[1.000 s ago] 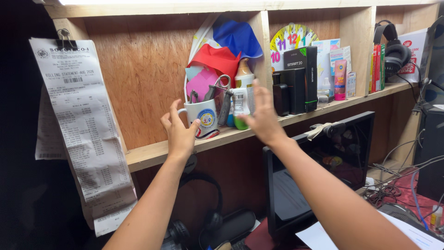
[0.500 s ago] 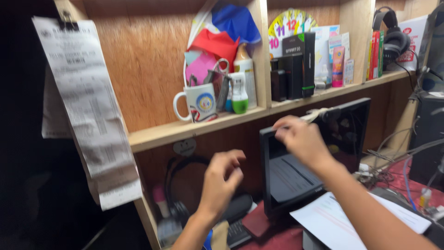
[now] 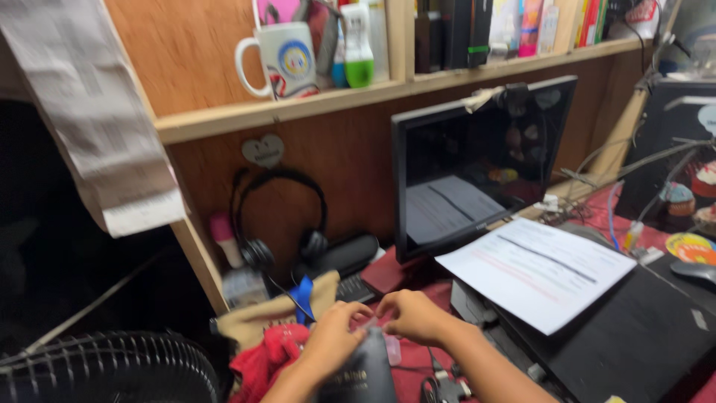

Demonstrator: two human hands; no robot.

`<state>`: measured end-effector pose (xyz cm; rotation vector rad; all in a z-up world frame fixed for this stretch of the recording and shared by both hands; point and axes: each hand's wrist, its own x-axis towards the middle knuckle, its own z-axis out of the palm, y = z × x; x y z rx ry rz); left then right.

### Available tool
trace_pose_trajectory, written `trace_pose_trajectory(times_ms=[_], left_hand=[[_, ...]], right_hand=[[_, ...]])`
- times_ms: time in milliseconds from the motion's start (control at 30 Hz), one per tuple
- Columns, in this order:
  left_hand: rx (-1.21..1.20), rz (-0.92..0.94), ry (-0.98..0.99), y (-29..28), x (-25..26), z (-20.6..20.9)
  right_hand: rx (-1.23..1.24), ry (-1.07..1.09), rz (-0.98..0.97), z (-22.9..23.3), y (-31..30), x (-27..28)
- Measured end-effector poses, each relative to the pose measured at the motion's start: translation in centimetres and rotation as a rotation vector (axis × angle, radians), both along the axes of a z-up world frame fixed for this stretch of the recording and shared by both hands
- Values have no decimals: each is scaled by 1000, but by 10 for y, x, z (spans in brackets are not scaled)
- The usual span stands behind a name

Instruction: The person places small bottles, a mug with a Philippine flag, and two books onto a wooden shelf above a desk. They adjust the positions of the items to fit them neatly on the shelf.

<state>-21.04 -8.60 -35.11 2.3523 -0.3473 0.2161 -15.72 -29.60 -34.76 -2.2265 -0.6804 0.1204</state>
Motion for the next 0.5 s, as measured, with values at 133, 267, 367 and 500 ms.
trace_pose_trajectory(times_ms=[133, 267, 367, 500], left_hand=[[327, 112, 7, 5, -12, -10], [398, 89, 123, 4, -9, -10], [386, 84, 136, 7, -5, -12], [330, 61, 47, 15, -5, -18]], right_hand=[[-128, 252, -179, -32, 22, -10], [79, 615, -283, -44, 45, -13], [108, 649, -329, -49, 51, -11], [326, 646, -363, -55, 39, -18]])
